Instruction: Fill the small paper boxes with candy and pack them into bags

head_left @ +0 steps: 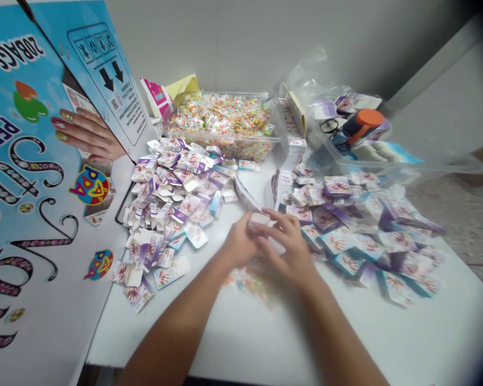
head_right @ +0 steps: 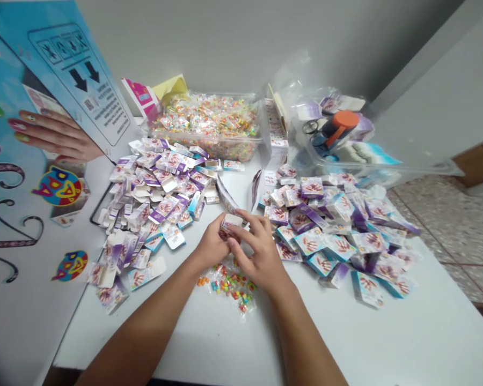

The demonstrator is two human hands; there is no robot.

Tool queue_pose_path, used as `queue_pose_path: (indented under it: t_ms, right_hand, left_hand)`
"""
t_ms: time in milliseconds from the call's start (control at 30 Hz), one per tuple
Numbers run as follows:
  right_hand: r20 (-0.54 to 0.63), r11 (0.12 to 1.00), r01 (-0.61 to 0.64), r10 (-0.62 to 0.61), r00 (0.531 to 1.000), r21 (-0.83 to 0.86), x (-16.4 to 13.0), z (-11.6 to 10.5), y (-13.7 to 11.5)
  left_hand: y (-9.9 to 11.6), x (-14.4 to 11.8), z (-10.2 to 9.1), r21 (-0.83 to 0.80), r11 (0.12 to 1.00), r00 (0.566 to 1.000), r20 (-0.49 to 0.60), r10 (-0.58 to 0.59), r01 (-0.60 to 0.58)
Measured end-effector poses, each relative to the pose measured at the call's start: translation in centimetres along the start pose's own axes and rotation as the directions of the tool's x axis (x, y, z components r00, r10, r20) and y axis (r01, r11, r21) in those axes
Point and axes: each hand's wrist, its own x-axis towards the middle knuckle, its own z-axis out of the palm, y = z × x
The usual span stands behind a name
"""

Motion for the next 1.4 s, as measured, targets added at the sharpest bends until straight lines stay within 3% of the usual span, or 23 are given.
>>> queue_pose_path:
  t_ms: [167,333,433,667,833,1033,1200,1400]
  right_hand:
    - [0.03,0.999,-0.011,0.012,0.999,-0.045,-0.3,0.7,0.2]
    - [0.035,0.994,-0.102,0.101,0.994,0.028,-0.1,0.8,0.3]
    - [0.036,0.995,-0.097,0.096,0.995,0.025,-0.1,0.7,0.7]
    - [-0.023,0.988,-0.012,0.009,1.0,-0.154,-0.6,1.8,0.8]
    - [0.052,0.982,0.01,0.0,0.999,-0.188,-0.9,2.8,1.1]
    - [-0.007,0.991,0.08,-0.081,0.997,-0.111,-0.8,2.5,1.3]
    - [-0.092,0.999,0.013,-0.016,0.996,-0.041,-0.4,1.4,0.5]
    - [0.1,0.996,-0.071,0.066,0.993,0.048,-0.1,0.8,0.5]
  left_hand:
    - [-0.1,0.1,-0.3,0.05,0.999,0.999,-0.033,-0.005,0.007]
    - [-0.7,-0.1,-0.6,0.314,0.948,0.998,0.017,0.054,-0.057]
    - [-0.8,-0.2,-0.4,0.444,0.89,0.994,0.055,0.09,-0.105]
    - [-0.8,0.0,-0.3,0.299,0.952,0.996,-0.046,0.078,-0.061]
    - [-1.2,0.2,-0.6,0.318,0.945,0.991,-0.077,0.111,-0.081]
    - [-1.0,0.0,-0.1,0.258,0.964,0.991,-0.094,0.095,-0.068]
    - [-1.1,-0.1,0.1,0.226,0.972,0.995,-0.058,0.076,-0.061]
    - [-2.2,0.6,-0.9,0.322,0.927,0.978,-0.02,0.21,-0.193]
